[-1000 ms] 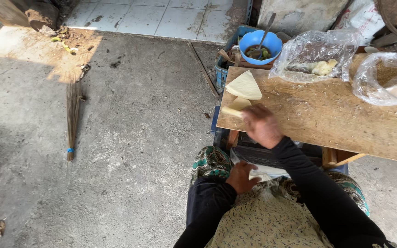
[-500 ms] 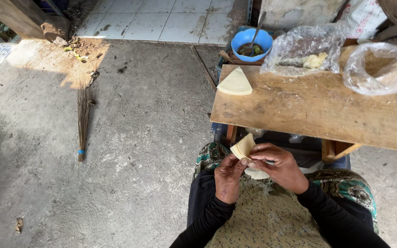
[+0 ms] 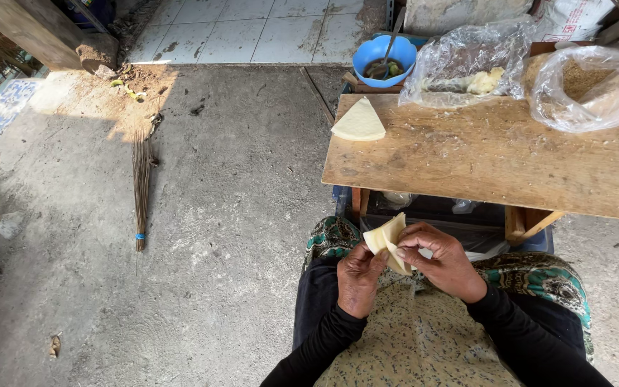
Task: The person prepares small food wraps by hand and using a spoon. The person places white filling and a granulated mixture onto triangular dough wrappers, then rolls each one into a cylindrical shape on a small wooden table.
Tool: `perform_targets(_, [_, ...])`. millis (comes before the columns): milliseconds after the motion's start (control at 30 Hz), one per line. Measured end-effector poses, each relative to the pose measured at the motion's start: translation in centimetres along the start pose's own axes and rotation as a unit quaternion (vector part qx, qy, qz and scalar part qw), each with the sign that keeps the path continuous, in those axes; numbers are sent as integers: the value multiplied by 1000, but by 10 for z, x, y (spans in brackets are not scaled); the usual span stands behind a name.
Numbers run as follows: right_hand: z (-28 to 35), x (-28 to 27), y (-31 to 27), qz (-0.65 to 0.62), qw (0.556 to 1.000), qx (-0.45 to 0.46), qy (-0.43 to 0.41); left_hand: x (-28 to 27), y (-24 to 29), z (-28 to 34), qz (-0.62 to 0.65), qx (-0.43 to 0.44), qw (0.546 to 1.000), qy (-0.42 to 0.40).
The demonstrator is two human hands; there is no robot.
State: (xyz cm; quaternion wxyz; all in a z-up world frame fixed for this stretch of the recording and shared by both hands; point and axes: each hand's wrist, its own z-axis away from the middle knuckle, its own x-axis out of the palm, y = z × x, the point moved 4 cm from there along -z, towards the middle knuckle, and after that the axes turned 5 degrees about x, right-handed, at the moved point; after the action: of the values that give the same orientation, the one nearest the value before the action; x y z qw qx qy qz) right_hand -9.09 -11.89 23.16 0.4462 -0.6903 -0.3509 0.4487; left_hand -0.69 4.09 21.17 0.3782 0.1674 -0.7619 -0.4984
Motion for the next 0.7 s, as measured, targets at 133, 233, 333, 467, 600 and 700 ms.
perform_targets(133, [0, 1, -11, 25, 999, -26, 17, 0, 8, 1, -16, -34, 999, -1])
perform_targets(233, [2, 3, -23, 67, 995, -58, 35, 2, 12, 2, -34, -61, 998, 1])
perform_targets(333, [2, 4, -32, 109, 991, -64, 47, 4, 15, 3, -41, -54, 998, 12])
perform_targets(467, [3, 2, -43, 135, 980, -128, 70, 4, 16, 5, -6, -31, 999, 14])
perform_targets(600, [7, 3, -38, 131, 983, -106, 66, 2, 12, 6, -10, 3, 1000, 22])
perform_targets(700, [9, 5, -31, 138, 983, -105, 62, 1, 8, 6, 6, 3, 1000, 26])
